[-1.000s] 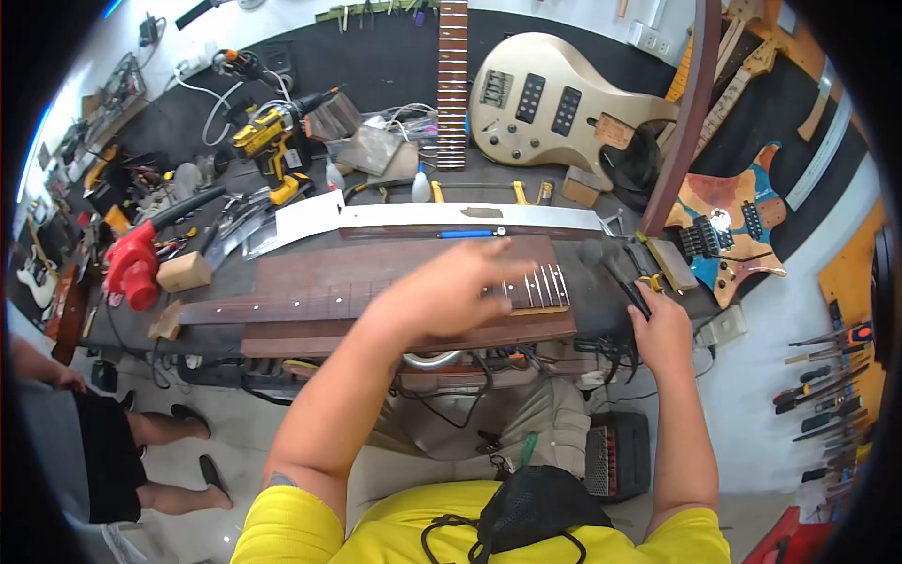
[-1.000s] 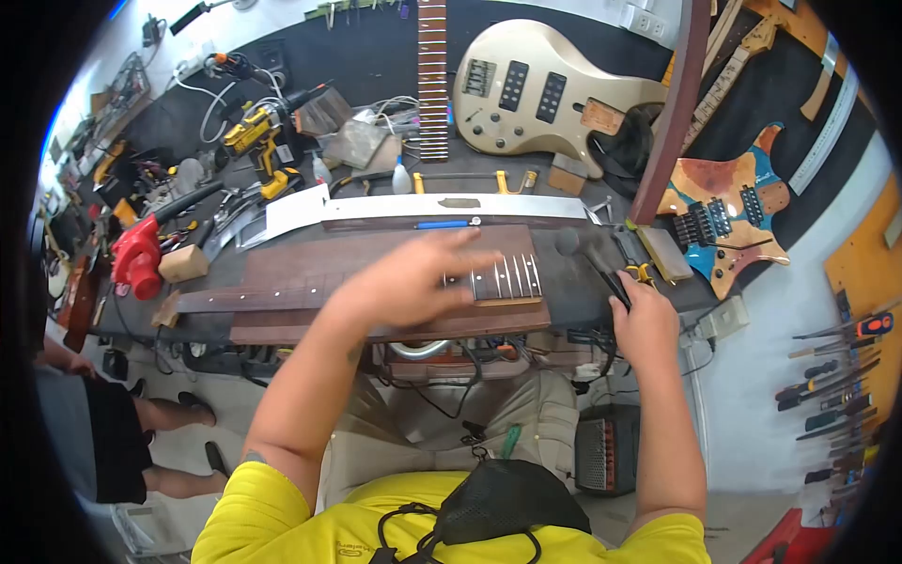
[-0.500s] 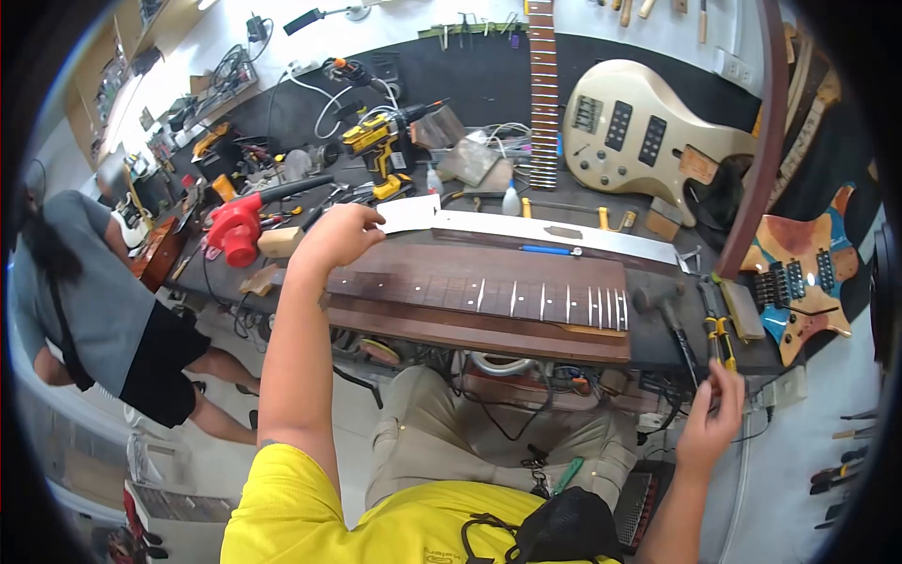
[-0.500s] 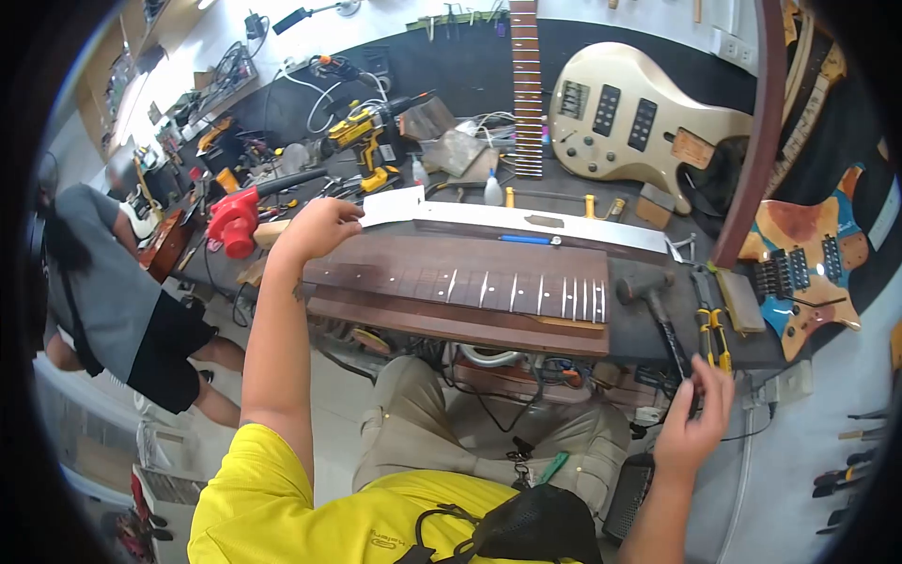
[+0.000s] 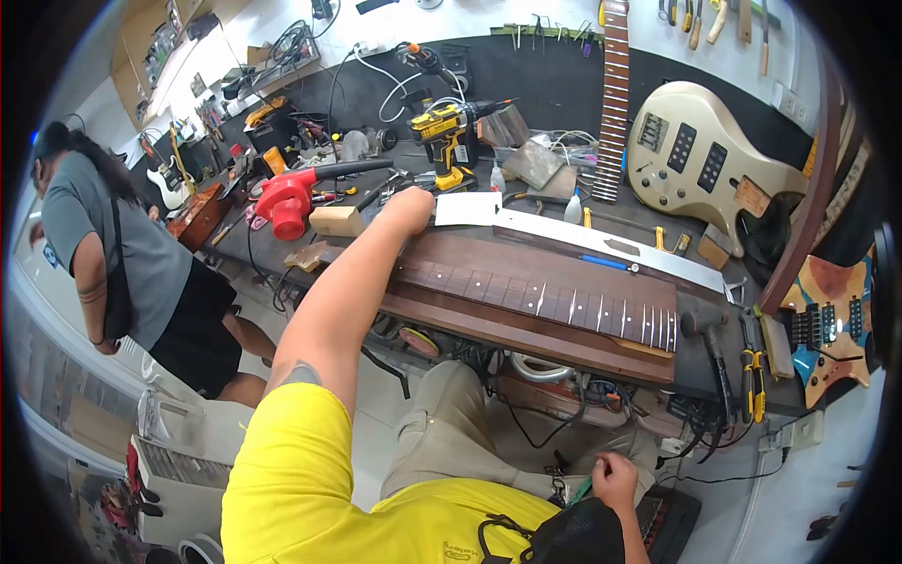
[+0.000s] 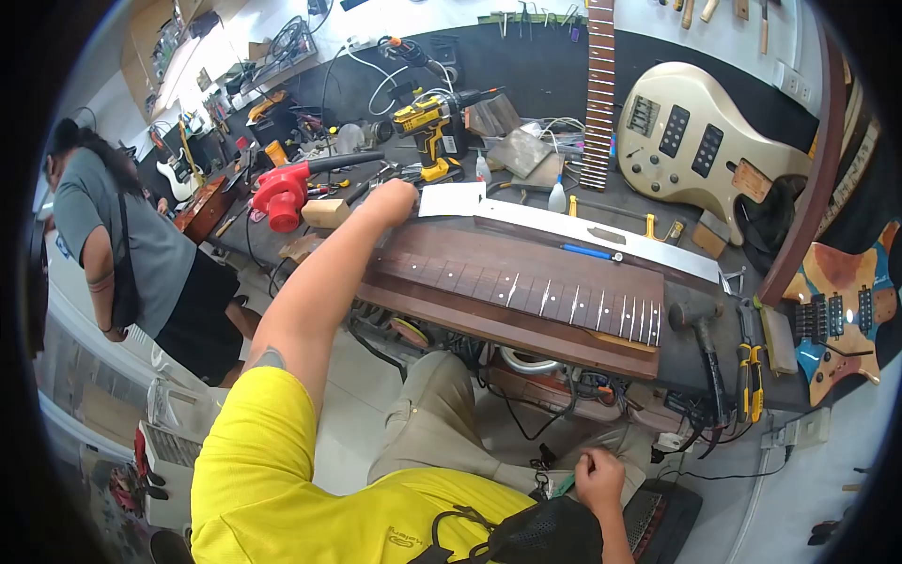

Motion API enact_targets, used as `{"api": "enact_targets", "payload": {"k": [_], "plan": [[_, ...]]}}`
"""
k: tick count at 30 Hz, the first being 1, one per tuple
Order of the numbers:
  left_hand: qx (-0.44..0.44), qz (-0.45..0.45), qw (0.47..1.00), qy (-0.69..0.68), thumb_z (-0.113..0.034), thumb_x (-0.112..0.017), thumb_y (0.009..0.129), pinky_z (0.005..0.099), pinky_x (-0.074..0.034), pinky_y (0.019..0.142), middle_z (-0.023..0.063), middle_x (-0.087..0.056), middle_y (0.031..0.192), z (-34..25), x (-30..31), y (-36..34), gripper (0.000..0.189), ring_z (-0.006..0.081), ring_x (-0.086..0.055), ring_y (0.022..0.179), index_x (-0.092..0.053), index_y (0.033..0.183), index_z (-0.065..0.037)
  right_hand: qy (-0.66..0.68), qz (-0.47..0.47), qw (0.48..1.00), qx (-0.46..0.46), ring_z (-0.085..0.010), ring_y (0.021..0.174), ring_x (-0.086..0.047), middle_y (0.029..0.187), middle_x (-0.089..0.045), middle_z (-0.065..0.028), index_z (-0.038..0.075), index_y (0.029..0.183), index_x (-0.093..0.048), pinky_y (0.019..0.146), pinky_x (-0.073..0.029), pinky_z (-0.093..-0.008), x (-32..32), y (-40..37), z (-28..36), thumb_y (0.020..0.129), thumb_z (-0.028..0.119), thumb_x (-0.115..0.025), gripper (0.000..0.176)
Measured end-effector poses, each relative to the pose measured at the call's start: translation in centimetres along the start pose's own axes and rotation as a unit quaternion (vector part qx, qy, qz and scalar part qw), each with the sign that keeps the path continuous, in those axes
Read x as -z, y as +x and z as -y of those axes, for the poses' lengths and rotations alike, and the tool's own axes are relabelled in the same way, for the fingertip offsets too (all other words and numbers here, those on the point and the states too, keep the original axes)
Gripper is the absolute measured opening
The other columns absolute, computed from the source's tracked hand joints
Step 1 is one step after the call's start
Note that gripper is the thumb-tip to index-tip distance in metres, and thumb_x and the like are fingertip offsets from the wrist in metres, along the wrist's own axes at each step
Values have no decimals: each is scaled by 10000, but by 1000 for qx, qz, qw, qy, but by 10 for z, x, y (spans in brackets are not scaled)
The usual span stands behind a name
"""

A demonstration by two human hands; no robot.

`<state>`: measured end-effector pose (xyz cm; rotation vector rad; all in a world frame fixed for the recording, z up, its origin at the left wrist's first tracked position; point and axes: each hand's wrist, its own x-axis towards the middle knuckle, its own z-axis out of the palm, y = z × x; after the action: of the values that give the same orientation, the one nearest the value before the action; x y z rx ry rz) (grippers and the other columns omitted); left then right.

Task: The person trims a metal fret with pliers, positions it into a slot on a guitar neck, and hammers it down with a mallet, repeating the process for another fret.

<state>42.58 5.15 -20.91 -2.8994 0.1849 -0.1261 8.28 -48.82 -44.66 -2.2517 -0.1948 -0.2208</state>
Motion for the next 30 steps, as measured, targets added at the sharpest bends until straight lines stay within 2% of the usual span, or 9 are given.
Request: {"api": "enact_targets", "payload": {"k": [10, 13, 15, 17, 19, 21, 25, 27, 30], "plan": [[89, -20, 995, 38, -47, -656, 935, 490, -617, 967, 225, -786, 1197, -15, 15, -12, 230, 389, -760, 1146, -815, 1099, -25, 14, 16, 998, -66, -308, 697, -700, 782, -716, -188, -37, 1005, -791, 680, -545, -408, -3, 2, -11, 901, 69, -681, 184], [153, -143, 967, -148, -44, -664, 939, 460, -623, 931, 215, -807, 1116, -3, 16, -16, 187, 345, -785, 1053, -813, 1048, -11, 15, -4, 999, -43, -240, 627, -659, 729, -695, -161, -43, 998, -783, 622, -511, -386, -7, 1, -14, 928, 59, -684, 159], [185, -205, 829, -487, -60, -658, 998, 444, -622, 892, 143, -792, 1070, 9, 17, -22, 136, 276, -772, 976, -758, 1085, -33, 8, -6, 999, -41, -224, 622, -650, 724, -696, -146, -41, 997, -784, 618, -507, -387, -6, -1, -20, 929, 61, -687, 157], [153, -159, 558, -800, -101, -644, 1071, 419, -616, 891, 67, -722, 1068, -16, 47, -72, 112, 223, -731, 964, -664, 1180, -83, 45, 16, 994, -102, -173, 674, -645, 746, -704, -108, -31, 983, -787, 650, -512, -363, -9, -3, -29, 933, 75, -698, 147], [51, -122, 452, -882, -133, -613, 1117, 411, -617, 893, 53, -675, 1096, -48, 65, -123, 117, 230, -721, 988, -584, 1229, -118, 81, 38, 988, -125, -154, 713, -642, 775, -710, -88, -24, 980, -787, 679, -516, -349, 11, 8, -9, 937, 83, -706, 141], [34, -125, 420, -898, -142, -614, 1121, 386, -617, 915, 64, -679, 1082, -94, 74, -173, 104, 226, -708, 967, -591, 1217, -112, 163, 96, 973, -134, -129, 817, -646, 874, -734, -53, -7, 986, -786, 759, -525, -320, 36, 25, 8, 946, 105, -723, 134], [-27, 45, 427, -903, -134, -659, 1088, 341, -582, 840, 60, -653, 1066, -188, 34, -233, 132, 192, -682, 940, -587, 1192, -94, 145, 150, 978, 30, -145, 809, -664, 894, -727, -73, 10, 1008, -768, 744, -535, -329, 127, 66, 103, 968, 122, -741, 123], [-18, 113, 541, -833, -107, -654, 1076, 315, -557, 796, 41, -658, 1015, -235, 5, -260, 124, 153, -663, 894, -589, 1174, -67, 84, -27, 991, 96, -204, 784, -662, 857, -706, -79, 7, 969, -738, 763, -537, -346, 164, 79, 121, 941, 97, -742, 94], [-42, 185, 571, -799, -62, -614, 1082, 295, -529, 776, 32, -670, 980, -275, -11, -286, 93, 125, -636, 860, -590, 1171, -47, -114, -210, 971, 23, -297, 870, -685, 960, -719, -114, 5, 976, -718, 821, -561, -405, 211, 96, 102, 917, 138, -779, 158]]}}
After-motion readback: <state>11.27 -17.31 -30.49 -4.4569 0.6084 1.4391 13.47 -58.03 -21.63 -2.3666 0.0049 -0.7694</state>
